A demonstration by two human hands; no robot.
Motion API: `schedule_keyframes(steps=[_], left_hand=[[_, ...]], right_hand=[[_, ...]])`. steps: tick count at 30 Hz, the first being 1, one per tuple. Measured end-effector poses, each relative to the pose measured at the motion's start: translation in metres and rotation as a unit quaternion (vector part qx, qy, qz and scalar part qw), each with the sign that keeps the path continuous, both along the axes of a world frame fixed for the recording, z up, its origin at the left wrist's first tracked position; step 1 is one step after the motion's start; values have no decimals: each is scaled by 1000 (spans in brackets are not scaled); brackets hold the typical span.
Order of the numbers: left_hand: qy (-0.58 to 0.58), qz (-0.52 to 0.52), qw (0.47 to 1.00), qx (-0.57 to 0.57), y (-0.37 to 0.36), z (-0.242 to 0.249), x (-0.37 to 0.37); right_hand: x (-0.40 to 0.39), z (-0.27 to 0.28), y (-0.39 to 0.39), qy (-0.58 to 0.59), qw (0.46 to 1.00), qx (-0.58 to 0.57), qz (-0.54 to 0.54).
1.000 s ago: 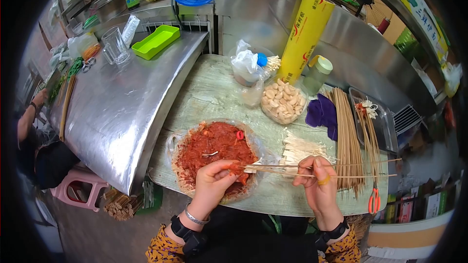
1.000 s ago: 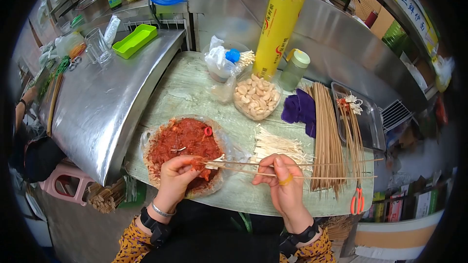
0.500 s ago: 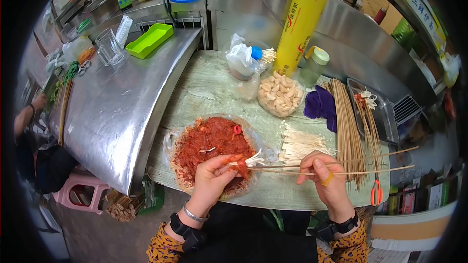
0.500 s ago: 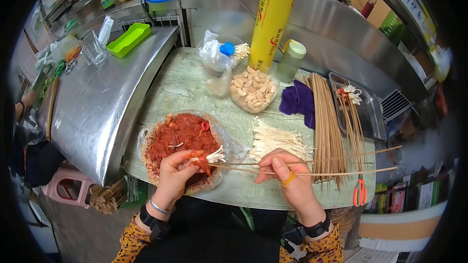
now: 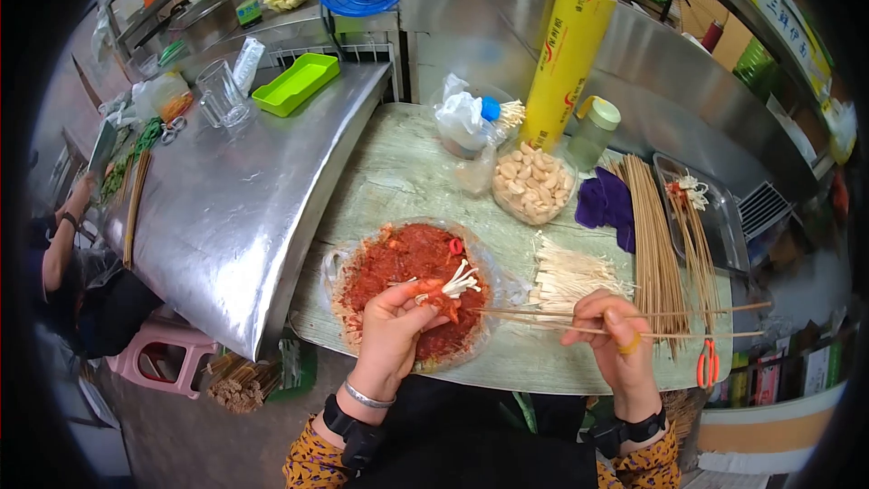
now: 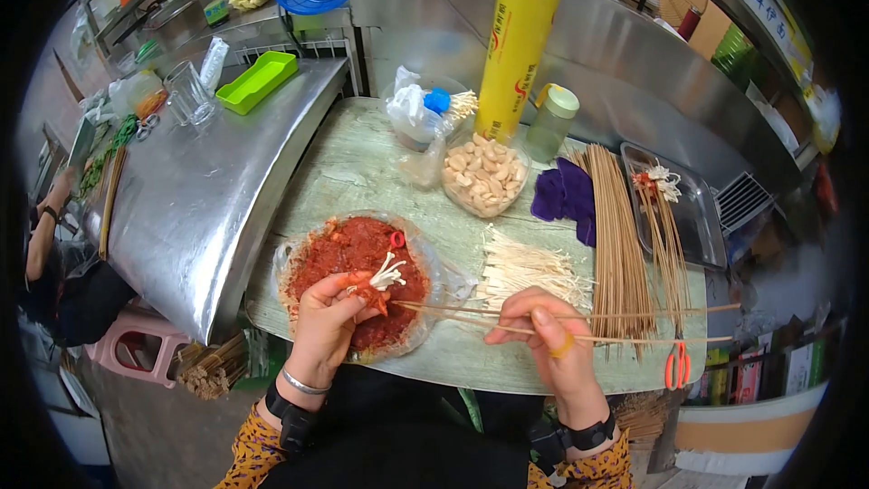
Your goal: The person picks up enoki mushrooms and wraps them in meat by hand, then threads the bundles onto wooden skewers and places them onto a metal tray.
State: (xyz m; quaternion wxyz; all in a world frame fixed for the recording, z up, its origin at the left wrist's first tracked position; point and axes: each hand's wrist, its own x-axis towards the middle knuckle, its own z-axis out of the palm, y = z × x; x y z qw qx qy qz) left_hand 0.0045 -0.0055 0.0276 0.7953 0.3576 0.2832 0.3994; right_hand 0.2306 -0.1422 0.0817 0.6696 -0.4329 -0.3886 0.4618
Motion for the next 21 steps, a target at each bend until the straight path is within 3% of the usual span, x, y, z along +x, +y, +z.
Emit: schedule_keyframes(steps=[16, 21], left_hand=[[-93, 27, 990, -104, -14, 0, 8], [-105, 11, 987, -124, -15, 2, 9]], right_hand=[[-15, -44, -2, 108, 994, 13, -4], [-13, -61, 1, 200, 980, 2, -4]])
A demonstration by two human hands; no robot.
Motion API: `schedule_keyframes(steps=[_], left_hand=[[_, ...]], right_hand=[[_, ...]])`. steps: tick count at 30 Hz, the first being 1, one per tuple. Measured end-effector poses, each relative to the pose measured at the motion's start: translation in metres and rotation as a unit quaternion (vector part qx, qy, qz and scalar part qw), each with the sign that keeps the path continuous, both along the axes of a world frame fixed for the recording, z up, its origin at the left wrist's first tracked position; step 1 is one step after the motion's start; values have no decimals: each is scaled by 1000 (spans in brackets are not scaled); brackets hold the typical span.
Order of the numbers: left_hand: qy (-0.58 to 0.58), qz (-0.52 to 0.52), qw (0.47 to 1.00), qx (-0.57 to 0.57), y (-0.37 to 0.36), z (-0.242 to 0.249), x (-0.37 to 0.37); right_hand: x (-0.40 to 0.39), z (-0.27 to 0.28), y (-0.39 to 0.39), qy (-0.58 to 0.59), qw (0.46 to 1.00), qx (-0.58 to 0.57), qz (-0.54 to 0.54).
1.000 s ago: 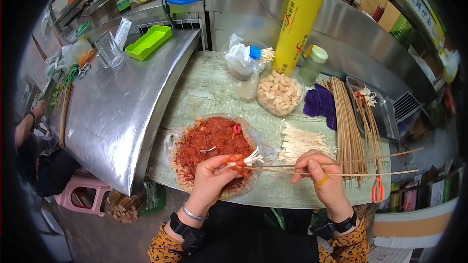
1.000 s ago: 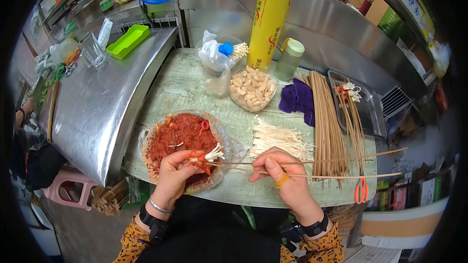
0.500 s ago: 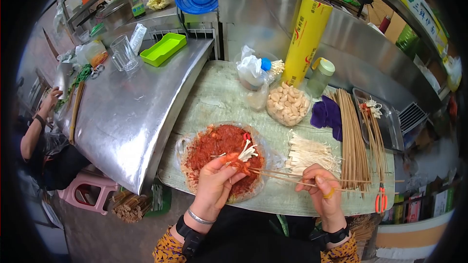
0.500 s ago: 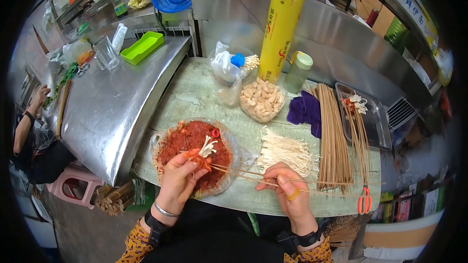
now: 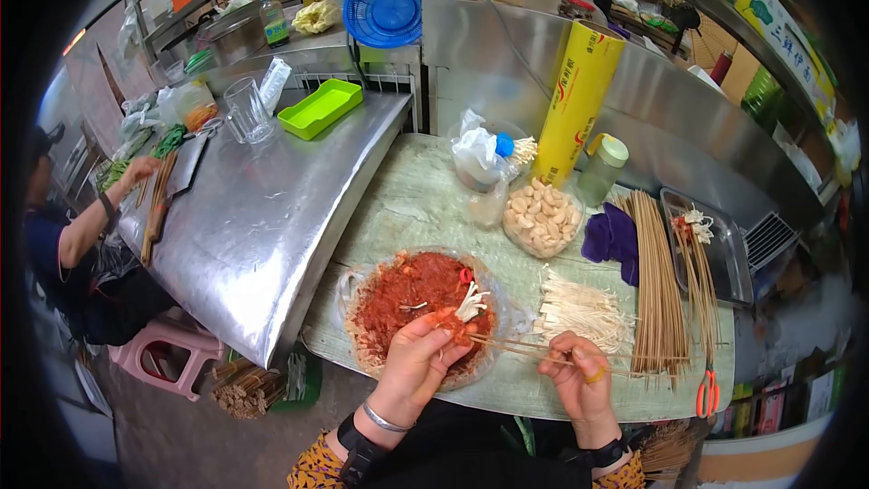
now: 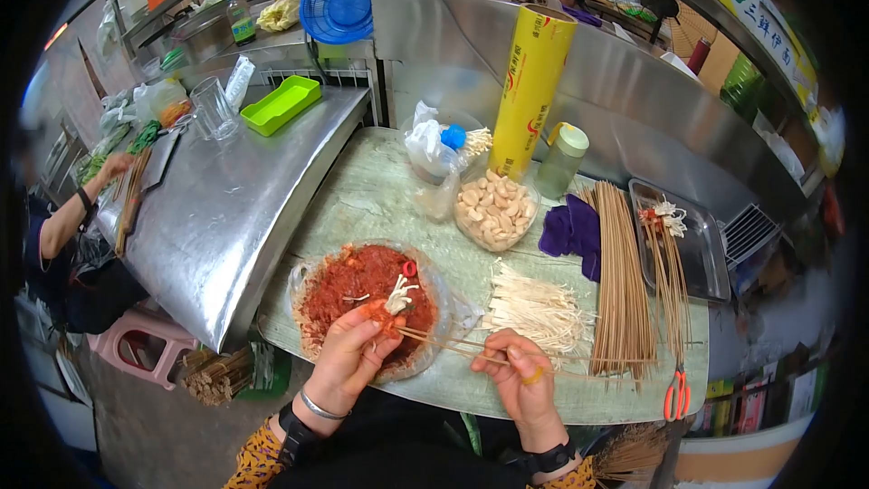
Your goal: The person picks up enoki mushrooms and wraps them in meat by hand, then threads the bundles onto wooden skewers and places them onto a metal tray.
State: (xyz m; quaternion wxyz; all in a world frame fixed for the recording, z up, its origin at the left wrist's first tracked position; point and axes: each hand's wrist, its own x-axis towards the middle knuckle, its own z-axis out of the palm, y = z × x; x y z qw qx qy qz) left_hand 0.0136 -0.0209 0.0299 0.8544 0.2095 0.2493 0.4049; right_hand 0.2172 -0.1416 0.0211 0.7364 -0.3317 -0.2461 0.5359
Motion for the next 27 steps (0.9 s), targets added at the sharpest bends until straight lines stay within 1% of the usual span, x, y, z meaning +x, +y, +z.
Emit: schedule_keyframes(steps=[5, 7, 10, 12, 13, 14, 15, 16, 17, 18, 19, 21, 26, 27], left_hand=[[-2, 11, 1000, 10, 0, -4, 3], [8, 35, 999, 6, -1, -6, 4], [30, 65, 997, 24, -2, -5, 7], [43, 79, 995, 37, -1, -6, 8], [56, 91, 993, 49, -1, -7, 9], [55, 92, 993, 49, -2, -8, 9], [75, 108, 989, 66, -2, -8, 11], [95, 123, 984, 83, -2, -9, 11], [94, 125, 984, 83, -2, -10, 11], [97, 137, 981, 93, -1, -13, 11], [100, 149, 978, 104, -1, -14, 11], [109, 152, 975, 117, 0, -14, 12], [124, 156, 968, 155, 0, -15, 11], [142, 168, 958, 183, 1, -17, 11]], right_hand=[[-7, -6, 3, 10, 1000, -5, -9], [-11, -6, 3, 16, 1000, -11, -15], [-20, 3, 5, -6, 999, -18, -42], [-27, 14, 5, -92, 994, -12, -60], [-28, 17, 4, -92, 994, -12, -59], [-28, 20, 3, -223, 973, 1, -66], [-28, 23, 2, -350, 934, 15, -72], [-30, 30, 1, -351, 934, 16, -71], [-32, 40, 1, -456, 887, 26, -62], [-33, 48, 1, -555, 829, 35, -52], [-35, 53, 3, -555, 829, 36, -52], [-39, 60, 6, -620, 777, 100, -43], [-47, 62, 15, -635, 760, 129, -50], [-48, 61, 17, -641, 752, 142, -53]])
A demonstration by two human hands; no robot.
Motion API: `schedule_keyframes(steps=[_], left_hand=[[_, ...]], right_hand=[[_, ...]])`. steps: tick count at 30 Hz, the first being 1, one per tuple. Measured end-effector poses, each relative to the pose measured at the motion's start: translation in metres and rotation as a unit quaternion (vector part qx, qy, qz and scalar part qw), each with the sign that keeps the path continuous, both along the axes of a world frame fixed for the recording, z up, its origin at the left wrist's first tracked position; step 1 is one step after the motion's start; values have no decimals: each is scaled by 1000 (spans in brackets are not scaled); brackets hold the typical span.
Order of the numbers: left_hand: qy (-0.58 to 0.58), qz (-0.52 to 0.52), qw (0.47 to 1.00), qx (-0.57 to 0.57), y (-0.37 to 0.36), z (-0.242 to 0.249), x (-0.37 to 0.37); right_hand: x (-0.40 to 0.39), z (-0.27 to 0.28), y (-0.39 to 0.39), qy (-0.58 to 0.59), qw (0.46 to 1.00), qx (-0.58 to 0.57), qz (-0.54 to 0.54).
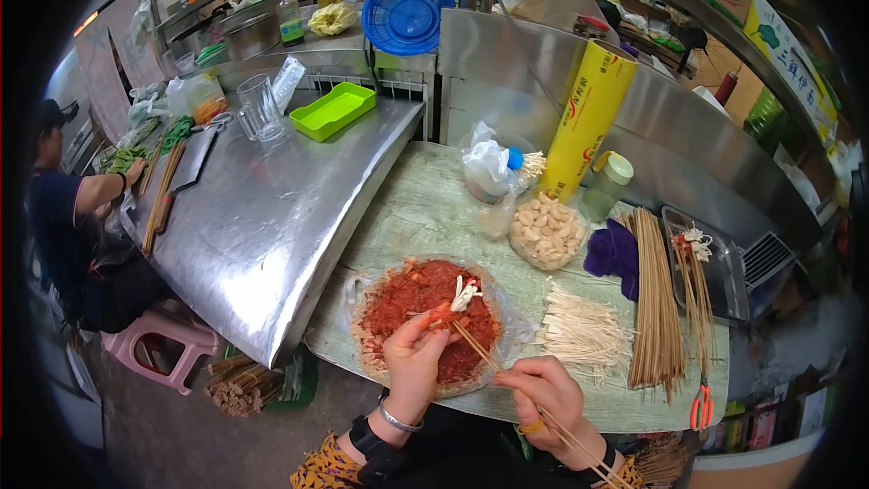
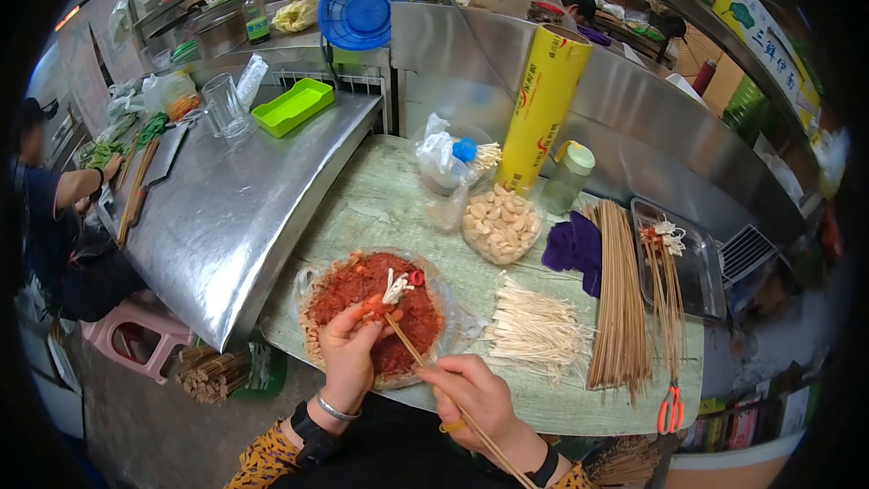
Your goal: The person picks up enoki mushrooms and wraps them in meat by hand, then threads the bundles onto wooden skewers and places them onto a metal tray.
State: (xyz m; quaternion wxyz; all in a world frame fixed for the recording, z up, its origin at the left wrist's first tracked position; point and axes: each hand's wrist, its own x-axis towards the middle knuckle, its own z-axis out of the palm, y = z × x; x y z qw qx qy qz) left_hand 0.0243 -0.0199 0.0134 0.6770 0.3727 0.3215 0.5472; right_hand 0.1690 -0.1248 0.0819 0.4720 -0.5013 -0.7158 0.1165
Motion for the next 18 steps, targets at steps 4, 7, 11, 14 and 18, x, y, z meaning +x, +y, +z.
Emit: schedule_keyframes(steps=[4, 7, 11, 14, 18], left_hand=[[44, -18, 999, 10, -2, 4, 0], [46, 4, 999, 3, -1, -2, -1], [-1, 82, 997, 12, 10, -2, -5], [40, 55, 997, 44, 16, -11, -16], [-1, -41, 992, 122, 4, 4, -11]], right_hand=[[-11, -25, 10, 105, 992, -60, 16], [-10, -34, 26, 81, 996, 14, -16], [12, -22, 5, 154, 986, -68, 15], [39, -28, -27, 305, 940, -150, 30], [76, -27, -67, 480, 862, -145, -74]])
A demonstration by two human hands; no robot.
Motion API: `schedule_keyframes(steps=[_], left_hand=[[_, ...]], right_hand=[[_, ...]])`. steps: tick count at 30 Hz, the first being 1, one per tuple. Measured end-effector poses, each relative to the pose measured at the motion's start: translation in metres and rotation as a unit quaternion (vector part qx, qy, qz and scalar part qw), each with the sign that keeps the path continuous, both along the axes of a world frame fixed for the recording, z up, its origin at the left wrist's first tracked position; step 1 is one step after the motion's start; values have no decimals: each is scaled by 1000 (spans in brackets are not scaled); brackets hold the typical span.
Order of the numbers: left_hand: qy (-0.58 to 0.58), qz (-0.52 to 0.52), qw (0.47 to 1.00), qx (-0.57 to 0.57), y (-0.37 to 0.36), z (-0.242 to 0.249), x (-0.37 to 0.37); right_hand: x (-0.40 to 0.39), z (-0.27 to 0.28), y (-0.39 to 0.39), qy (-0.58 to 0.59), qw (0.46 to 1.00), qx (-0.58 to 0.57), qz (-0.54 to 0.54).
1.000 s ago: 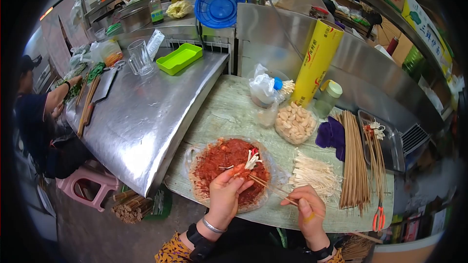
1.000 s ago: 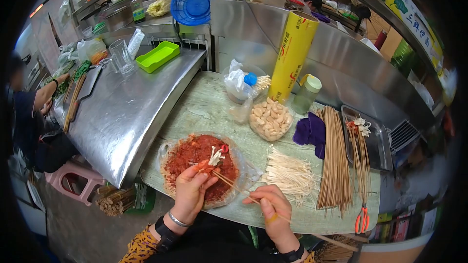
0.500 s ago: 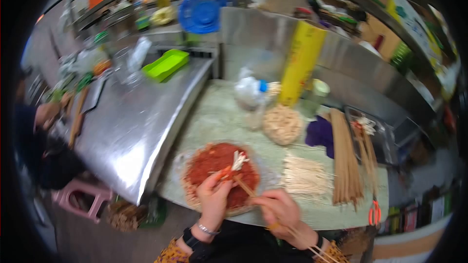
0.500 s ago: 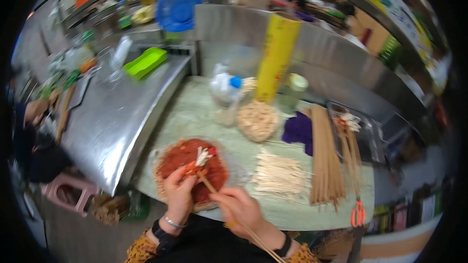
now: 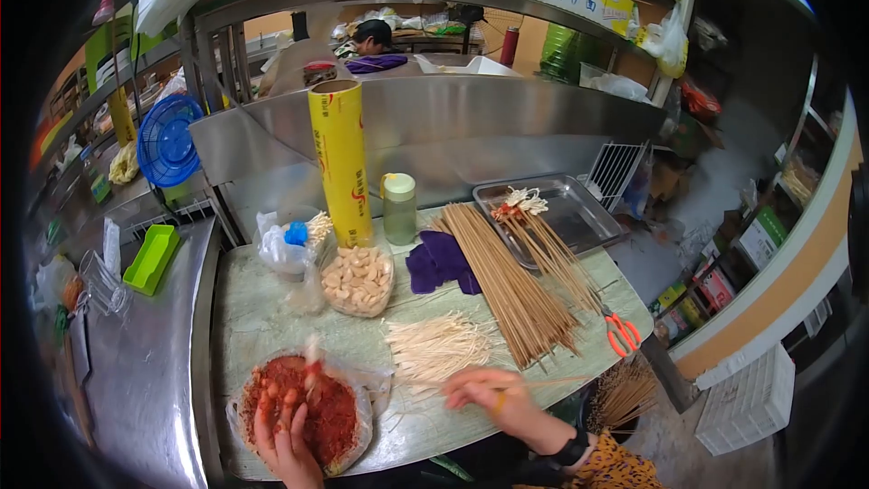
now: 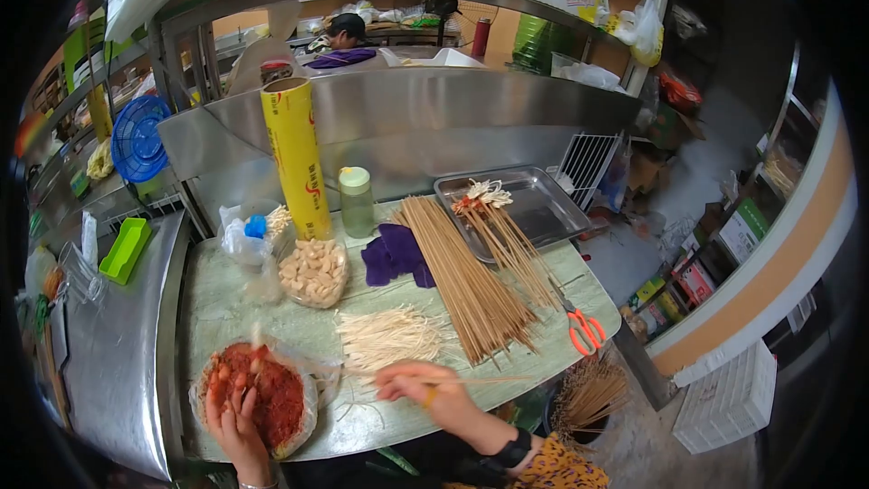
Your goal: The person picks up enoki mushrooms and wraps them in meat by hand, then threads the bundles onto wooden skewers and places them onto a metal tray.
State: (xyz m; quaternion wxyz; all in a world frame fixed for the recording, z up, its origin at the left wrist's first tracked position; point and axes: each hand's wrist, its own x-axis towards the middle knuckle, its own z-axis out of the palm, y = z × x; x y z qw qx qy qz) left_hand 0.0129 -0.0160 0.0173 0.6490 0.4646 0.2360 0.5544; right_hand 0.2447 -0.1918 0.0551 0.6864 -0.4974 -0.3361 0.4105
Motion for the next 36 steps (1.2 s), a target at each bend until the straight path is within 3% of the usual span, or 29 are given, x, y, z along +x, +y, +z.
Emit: schedule_keyframes(steps=[4, 6, 7, 10, 12, 14, 15, 18, 20, 22, 24, 25, 27, 28, 30, 31, 32, 36], left_hand=[[44, 63, 995, 58, 4, -5, -8], [168, 78, 976, 114, 4, -4, -8], [277, 108, 942, 155, 4, -1, -8], [333, 140, 914, 185, 0, 4, -5], [287, 132, 938, 139, 2, 2, 0], [265, 129, 944, 150, 2, 4, -1], [217, 91, 969, 77, 2, 2, -2], [207, 85, 971, 84, 7, -7, -6], [207, 84, 971, 79, 6, -4, -6], [205, 85, 972, 74, 6, -3, -4], [184, 72, 979, 57, 6, -2, -4], [165, 69, 982, 59, 7, -5, -4], [170, 67, 981, 63, 8, -5, -6], [173, 60, 981, 69, 7, -5, -6], [159, 63, 984, 59, 7, -6, -7], [159, 56, 984, 62, 7, -6, -7], [160, 49, 984, 66, 7, -6, -8], [166, 32, 984, 50, 7, -5, -10]], right_hand=[[69, 2, -14, 59, 969, 90, -222], [113, 7, -2, 75, 948, 137, -277], [138, 4, 7, 66, 942, 130, -301], [210, -25, 37, 59, 929, 85, -355], [244, -48, 55, 97, 902, 40, -419], [265, -66, 59, 109, 905, 37, -409], [266, -70, 59, 138, 901, 44, -409], [249, -66, 55, 224, 885, 32, -407], [227, -53, 47, 198, 949, -55, -239], [168, -19, 53, 146, 962, -65, -221], [134, -5, 61, -47, 977, -171, -116], [118, -3, 67, -47, 977, -174, -111], [91, -3, 81, -270, 949, -164, 18], [82, -4, 89, -272, 948, -165, 22], [67, -8, 103, -513, 843, -140, 76], [62, -11, 110, -574, 806, -128, 68], [60, -14, 116, -576, 805, -126, 71], [56, -26, 137, -665, 708, -206, 122]])
